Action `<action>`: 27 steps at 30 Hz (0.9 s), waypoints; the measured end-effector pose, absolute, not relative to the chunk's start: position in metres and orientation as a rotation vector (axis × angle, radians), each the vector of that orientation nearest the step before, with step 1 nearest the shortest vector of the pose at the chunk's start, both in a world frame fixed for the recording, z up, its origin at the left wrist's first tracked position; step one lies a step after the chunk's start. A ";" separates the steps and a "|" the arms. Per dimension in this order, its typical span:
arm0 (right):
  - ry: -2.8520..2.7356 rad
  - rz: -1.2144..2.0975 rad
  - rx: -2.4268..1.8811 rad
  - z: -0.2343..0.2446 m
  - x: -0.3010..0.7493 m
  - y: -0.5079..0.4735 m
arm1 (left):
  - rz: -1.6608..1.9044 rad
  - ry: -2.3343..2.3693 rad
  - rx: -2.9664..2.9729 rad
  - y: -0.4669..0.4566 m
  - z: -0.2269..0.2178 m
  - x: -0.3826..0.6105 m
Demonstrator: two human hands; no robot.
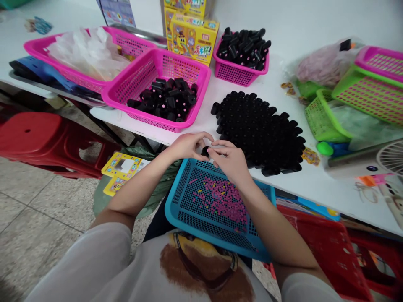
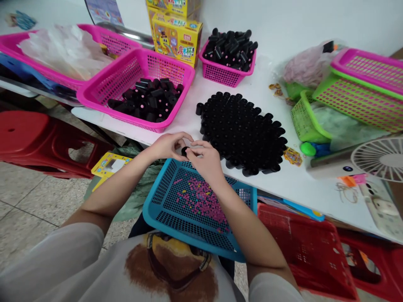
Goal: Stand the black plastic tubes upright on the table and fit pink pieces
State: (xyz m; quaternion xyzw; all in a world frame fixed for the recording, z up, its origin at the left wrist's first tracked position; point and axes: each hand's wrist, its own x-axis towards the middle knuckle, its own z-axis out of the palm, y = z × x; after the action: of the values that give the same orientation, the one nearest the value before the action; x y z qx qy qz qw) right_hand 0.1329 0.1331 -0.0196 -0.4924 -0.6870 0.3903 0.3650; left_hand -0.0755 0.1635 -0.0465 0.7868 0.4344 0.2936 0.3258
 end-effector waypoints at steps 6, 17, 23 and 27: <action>-1.654 1.093 -1.280 -0.024 0.129 0.132 | 0.797 1.137 2.045 0.162 -0.045 -0.074; -1.064 1.673 -1.321 -0.036 0.111 0.138 | 0.746 1.151 2.042 0.164 -0.047 -0.075; -1.051 1.684 -1.322 -0.037 0.110 0.139 | 0.708 1.146 2.050 0.167 -0.046 -0.078; -0.993 1.746 -1.286 -0.028 0.112 0.138 | 0.727 1.148 2.065 0.166 -0.047 -0.078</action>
State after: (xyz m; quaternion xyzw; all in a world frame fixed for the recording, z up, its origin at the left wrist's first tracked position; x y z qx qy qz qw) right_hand 0.1122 0.1383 -0.0277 -0.5011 -0.3870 0.6804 0.3691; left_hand -0.0776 0.1664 -0.0468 0.7890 0.4385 0.2779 0.3287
